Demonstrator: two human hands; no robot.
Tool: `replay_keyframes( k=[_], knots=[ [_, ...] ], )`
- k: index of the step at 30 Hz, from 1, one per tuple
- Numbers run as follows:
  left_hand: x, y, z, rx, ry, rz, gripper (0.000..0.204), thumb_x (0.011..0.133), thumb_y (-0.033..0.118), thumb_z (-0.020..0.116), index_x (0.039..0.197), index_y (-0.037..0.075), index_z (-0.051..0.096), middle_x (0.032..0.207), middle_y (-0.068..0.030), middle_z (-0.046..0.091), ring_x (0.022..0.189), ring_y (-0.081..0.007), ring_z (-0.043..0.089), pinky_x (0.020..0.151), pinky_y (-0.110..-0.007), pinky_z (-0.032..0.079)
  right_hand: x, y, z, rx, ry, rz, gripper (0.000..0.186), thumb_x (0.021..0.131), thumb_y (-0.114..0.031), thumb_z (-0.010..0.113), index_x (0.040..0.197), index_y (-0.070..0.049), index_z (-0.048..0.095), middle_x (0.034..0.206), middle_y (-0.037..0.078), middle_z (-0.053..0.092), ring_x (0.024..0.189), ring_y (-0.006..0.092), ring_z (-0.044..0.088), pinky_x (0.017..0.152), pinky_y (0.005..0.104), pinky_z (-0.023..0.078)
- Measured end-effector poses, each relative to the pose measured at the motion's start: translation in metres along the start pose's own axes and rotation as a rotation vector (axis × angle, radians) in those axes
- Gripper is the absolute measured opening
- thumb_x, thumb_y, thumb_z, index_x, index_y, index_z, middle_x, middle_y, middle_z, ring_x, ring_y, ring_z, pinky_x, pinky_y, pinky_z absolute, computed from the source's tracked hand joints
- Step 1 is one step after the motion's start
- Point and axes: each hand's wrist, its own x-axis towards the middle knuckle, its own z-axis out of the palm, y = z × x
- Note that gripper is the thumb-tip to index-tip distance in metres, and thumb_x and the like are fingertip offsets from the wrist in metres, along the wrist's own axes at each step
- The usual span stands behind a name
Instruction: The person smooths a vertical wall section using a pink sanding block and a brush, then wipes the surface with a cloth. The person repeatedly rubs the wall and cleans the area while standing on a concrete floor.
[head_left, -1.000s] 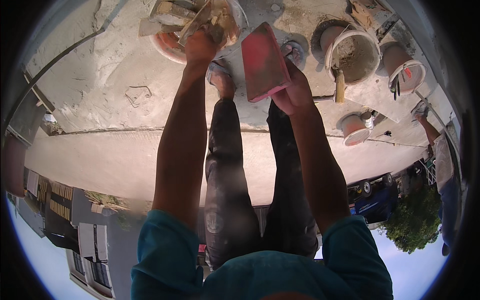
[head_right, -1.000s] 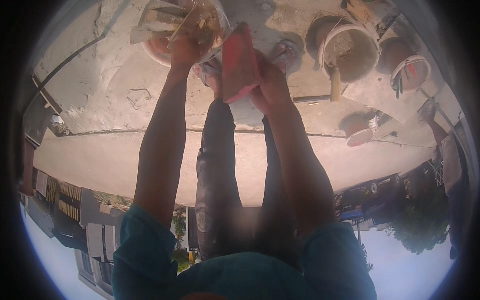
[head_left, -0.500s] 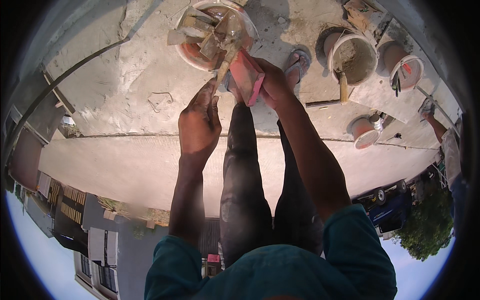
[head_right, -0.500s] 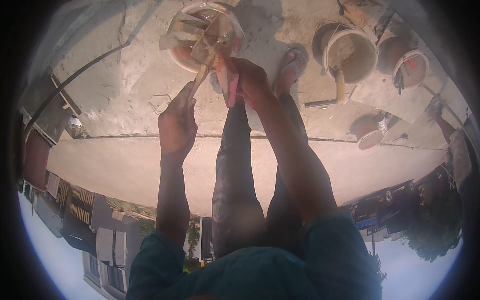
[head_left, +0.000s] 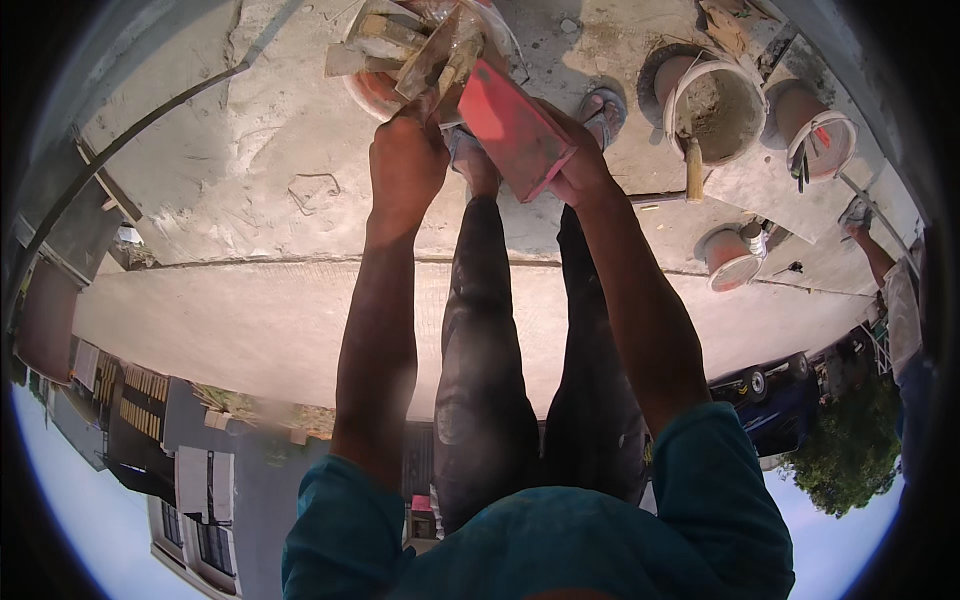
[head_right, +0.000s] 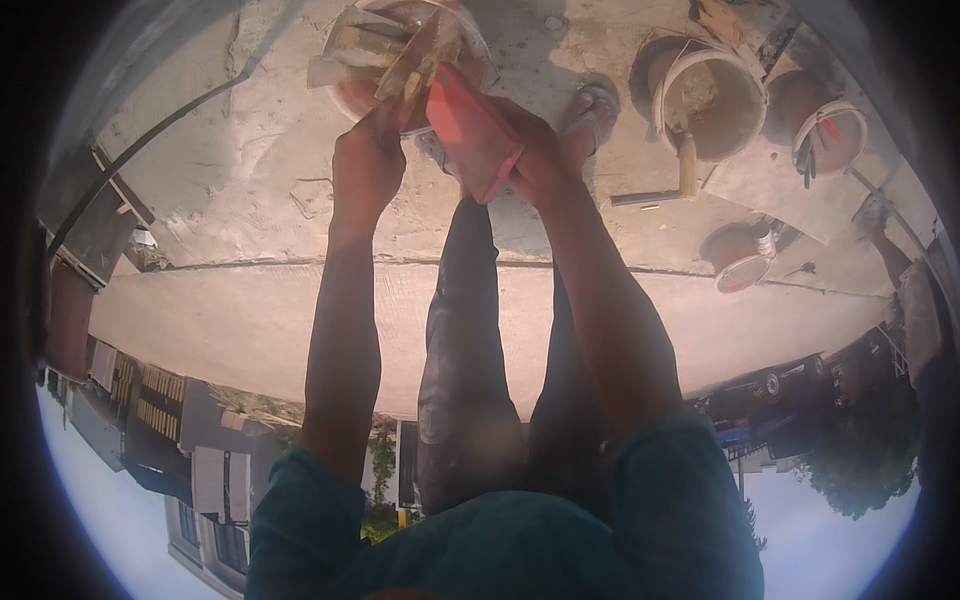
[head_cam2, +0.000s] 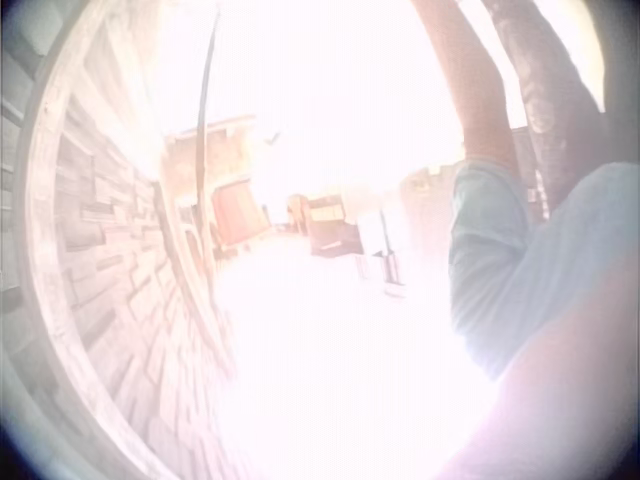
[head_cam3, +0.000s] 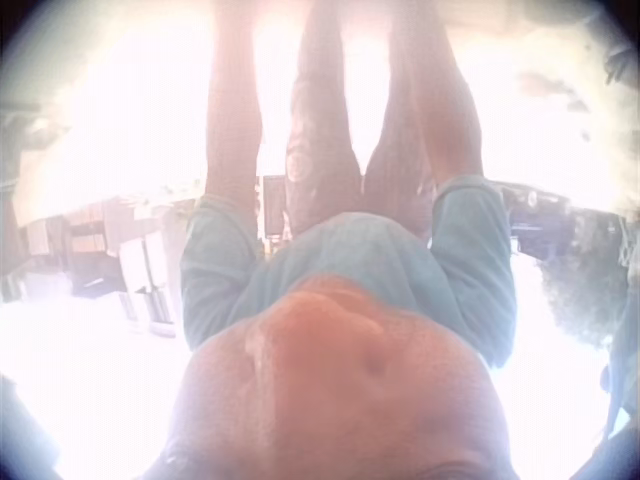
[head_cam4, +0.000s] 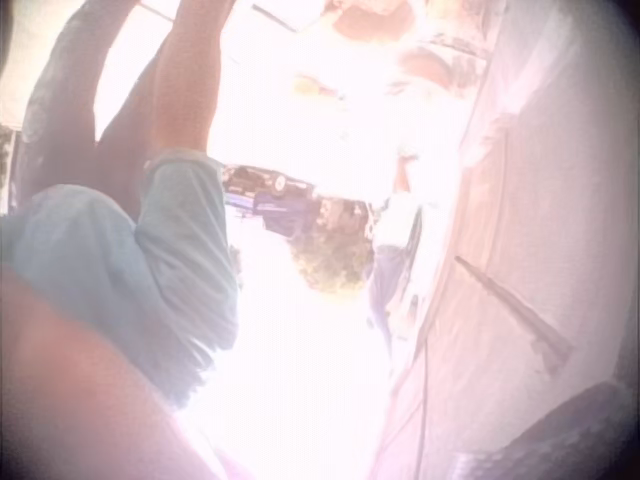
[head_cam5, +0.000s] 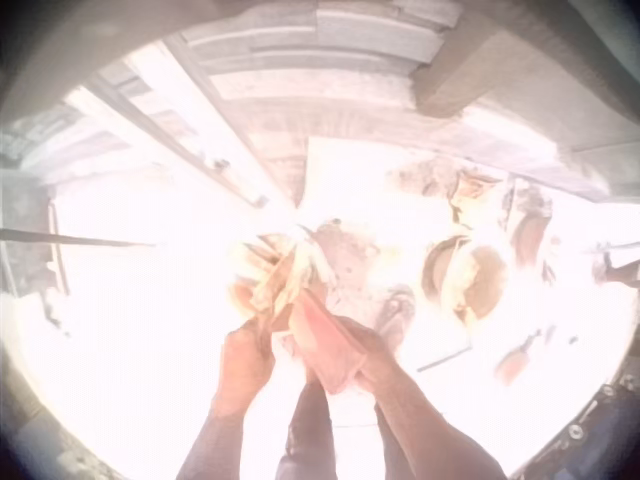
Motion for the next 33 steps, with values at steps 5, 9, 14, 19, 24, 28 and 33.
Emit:
replay_keyframes(
  k=[5,9,14,19,24,28,33],
  knots=[
    [0.102,-0.096,0.096,0.388,-0.137,0.180,0.023,0.085,0.020,0.069,0.096,0.001,0.072,0.088,-0.0226,0.072,0.082,-0.0422,0.071,0.074,-0.048,0.058,0.008,0.000,-0.037,0.207,-0.387,-0.037,0.042,0.107,-0.025,0.043,0.139,0.000,0.050,0.132,0.010,0.060,0.120,0.0213,0.059,0.103,0.0366,0.047],
    [0.080,-0.062,0.071,0.098,-0.175,0.147,0.024,0.087,0.017,0.066,0.103,0.000,0.071,0.092,-0.0252,0.071,0.087,-0.0414,0.071,0.077,-0.046,0.058,0.008,-0.004,-0.050,0.015,0.013,-0.043,0.041,0.106,-0.022,0.043,0.139,0.001,0.049,0.134,0.012,0.059,0.122,0.0221,0.058,0.103,0.0367,0.048],
    [-0.062,0.021,-0.027,-0.185,-0.124,0.110,0.036,0.099,0.005,0.056,0.134,0.006,0.059,0.123,-0.0231,0.066,0.113,-0.0360,0.065,0.092,-0.040,0.054,0.022,0.007,-0.014,-0.017,0.113,0.016,0.034,0.102,-0.022,0.053,0.128,-0.001,0.057,0.113,0.008,0.062,0.104,0.0192,0.061,0.088,0.0356,0.052],
    [-0.052,0.031,-0.042,-0.071,-0.127,-0.028,0.041,0.097,0.001,0.053,0.137,0.007,0.057,0.128,-0.0221,0.063,0.116,-0.0377,0.063,0.094,-0.043,0.053,0.007,0.012,0.016,-0.139,0.091,0.063,0.032,0.098,-0.024,0.062,0.119,-0.001,0.062,0.106,0.009,0.063,0.094,0.0203,0.064,0.081,0.0376,0.054],
    [-0.058,0.028,-0.035,-0.039,-0.071,0.060,0.045,0.086,-0.005,0.055,0.131,0.000,0.058,0.123,-0.0256,0.064,0.108,-0.0426,0.065,0.091,-0.047,0.055,0.010,0.013,0.012,-0.144,0.091,0.052,0.028,0.097,-0.020,0.062,0.117,0.001,0.063,0.101,0.011,0.064,0.087,0.0222,0.067,0.074,0.0373,0.056],
    [-0.070,0.043,-0.032,-0.023,-0.052,0.121,0.038,0.094,0.002,0.056,0.132,0.004,0.058,0.126,-0.0206,0.064,0.116,-0.0375,0.063,0.093,-0.044,0.054,0.021,0.009,0.000,-0.083,0.076,0.033,0.031,0.097,-0.019,0.061,0.117,0.004,0.062,0.104,0.012,0.065,0.090,0.0245,0.068,0.077,0.0394,0.058],
    [-0.011,0.003,-0.009,-0.017,-0.061,0.064,0.035,0.096,0.006,0.056,0.130,0.009,0.061,0.110,-0.0219,0.069,0.097,-0.0406,0.068,0.079,-0.048,0.055,0.001,0.007,0.002,-0.101,-0.007,0.079,0.038,0.099,-0.017,0.059,0.132,0.001,0.057,0.117,0.008,0.065,0.104,0.0159,0.063,0.087,0.0310,0.053]
  ],
)
